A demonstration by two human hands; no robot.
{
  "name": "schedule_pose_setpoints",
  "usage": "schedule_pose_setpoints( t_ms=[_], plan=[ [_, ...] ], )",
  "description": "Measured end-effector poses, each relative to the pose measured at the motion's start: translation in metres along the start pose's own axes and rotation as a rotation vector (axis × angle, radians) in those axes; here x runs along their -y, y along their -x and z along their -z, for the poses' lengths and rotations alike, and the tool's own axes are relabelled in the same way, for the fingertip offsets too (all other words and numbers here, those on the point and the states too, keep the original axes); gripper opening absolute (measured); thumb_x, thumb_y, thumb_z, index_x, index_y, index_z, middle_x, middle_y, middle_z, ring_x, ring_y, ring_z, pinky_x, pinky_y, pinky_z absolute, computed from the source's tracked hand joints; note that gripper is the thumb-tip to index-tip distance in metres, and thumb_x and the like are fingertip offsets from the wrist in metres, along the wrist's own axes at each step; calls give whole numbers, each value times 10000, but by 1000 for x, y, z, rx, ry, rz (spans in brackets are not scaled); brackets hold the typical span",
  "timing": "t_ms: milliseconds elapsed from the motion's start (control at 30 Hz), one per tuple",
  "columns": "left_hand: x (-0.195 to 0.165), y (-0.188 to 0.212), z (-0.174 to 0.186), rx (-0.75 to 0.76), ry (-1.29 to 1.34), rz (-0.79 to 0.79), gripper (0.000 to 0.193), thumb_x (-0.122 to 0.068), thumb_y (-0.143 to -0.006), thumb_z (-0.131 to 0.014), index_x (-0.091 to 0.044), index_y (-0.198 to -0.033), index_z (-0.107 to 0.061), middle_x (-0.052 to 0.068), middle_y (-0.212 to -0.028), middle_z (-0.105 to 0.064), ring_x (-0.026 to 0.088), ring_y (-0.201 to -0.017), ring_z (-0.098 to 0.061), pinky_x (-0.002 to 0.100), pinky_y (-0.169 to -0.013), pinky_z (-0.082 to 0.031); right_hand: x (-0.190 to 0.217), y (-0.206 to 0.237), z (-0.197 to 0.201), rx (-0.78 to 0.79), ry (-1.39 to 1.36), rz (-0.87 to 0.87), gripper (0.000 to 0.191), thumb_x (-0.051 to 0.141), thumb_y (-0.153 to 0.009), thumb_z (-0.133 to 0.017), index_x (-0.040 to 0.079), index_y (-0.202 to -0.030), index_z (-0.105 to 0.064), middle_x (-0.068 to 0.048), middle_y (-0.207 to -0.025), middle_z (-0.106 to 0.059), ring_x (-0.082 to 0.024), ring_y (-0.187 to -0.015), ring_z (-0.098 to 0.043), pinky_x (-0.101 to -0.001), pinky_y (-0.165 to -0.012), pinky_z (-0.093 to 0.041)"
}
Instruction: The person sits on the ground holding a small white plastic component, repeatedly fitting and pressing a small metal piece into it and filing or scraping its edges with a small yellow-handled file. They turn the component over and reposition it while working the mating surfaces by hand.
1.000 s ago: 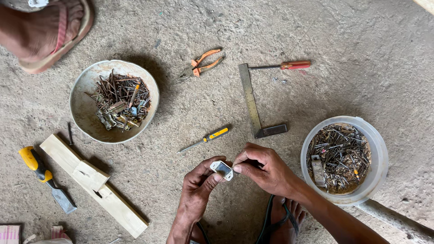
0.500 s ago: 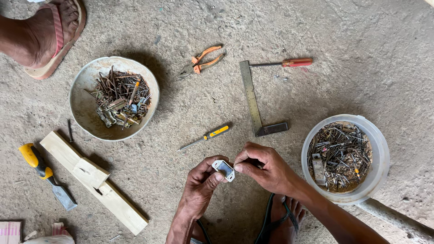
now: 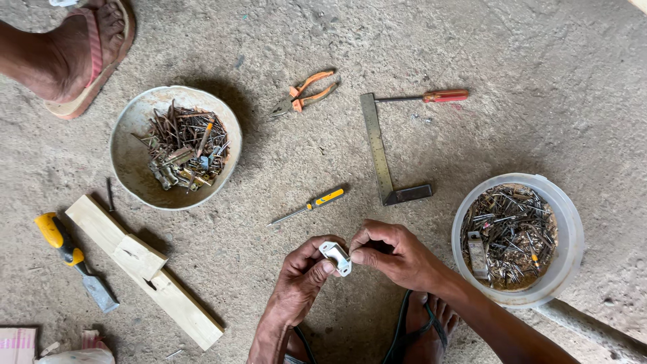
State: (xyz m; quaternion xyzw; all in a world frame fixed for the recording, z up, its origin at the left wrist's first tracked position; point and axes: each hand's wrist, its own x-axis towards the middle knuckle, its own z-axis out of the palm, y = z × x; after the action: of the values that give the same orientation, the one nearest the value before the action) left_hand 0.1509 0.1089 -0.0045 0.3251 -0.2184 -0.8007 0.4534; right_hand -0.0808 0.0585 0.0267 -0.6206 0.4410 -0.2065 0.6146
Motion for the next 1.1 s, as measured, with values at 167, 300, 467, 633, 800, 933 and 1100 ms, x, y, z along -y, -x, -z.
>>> schedule_pose_setpoints(
  t_ms=[167,300,467,633,800,933,1100],
  plan=[
    [-4,1,-3,31,-32,-75,296,-64,-985,-719,13,-1266,-664,59,-1102,-719,157,-1011,-654,329,-919,-550,13,0,-1,-49,57,22,149,156,-947,-706,19,-986,-749,-45,-813,-641,-125,-642,-543,-277,-561,-441],
    [-8,-2,-8,-71,-145,-95,318,-82,-968,-717,-19,-1275,-659,43,-1111,-722,141,-1044,-666,313,-950,-568,29,1,-11,-154,115,-158,141,115,-884,-703,41,-989,-761,-69,-762,-664,-134,-566,-541,-295,-479,-423],
    [-7,0,-6,-156,-342,-147,331,-137,-946,-716,-33,-1255,-660,50,-1114,-737,161,-1035,-701,330,-931,-612,32,-9,-37,-266,355,-75,150,157,-865,-736,68,-986,-747,-48,-838,-733,-130,-688,-689,-299,-529,-557],
    [3,0,5,-236,-342,-173,334,-131,-952,-709,-42,-1269,-649,61,-1123,-729,164,-1044,-700,333,-953,-620,29,-22,-53,-273,397,-156,164,165,-865,-731,77,-1001,-754,-52,-876,-720,-155,-695,-716,-318,-536,-573],
    [11,5,32,-259,-102,-176,338,-52,-988,-679,-31,-1322,-639,57,-1144,-718,146,-1063,-656,304,-957,-561,26,-30,-59,-394,279,140,181,81,-922,-666,17,-1070,-750,-83,-913,-722,-166,-757,-736,-287,-629,-571],
    [9,11,48,-243,-118,-194,352,-27,-973,-674,-23,-1323,-638,69,-1153,-732,153,-1070,-663,305,-952,-551,20,-28,-63,-312,84,38,197,61,-941,-640,29,-1111,-735,-84,-954,-749,-160,-827,-804,-258,-671,-637],
    [-3,15,49,-213,-145,-170,349,-59,-941,-687,-29,-1286,-644,74,-1152,-749,168,-1067,-693,332,-951,-584,15,-34,-71,-279,329,84,131,76,-914,-696,55,-1039,-731,-72,-871,-753,-134,-726,-788,-252,-535,-650]
  ],
)
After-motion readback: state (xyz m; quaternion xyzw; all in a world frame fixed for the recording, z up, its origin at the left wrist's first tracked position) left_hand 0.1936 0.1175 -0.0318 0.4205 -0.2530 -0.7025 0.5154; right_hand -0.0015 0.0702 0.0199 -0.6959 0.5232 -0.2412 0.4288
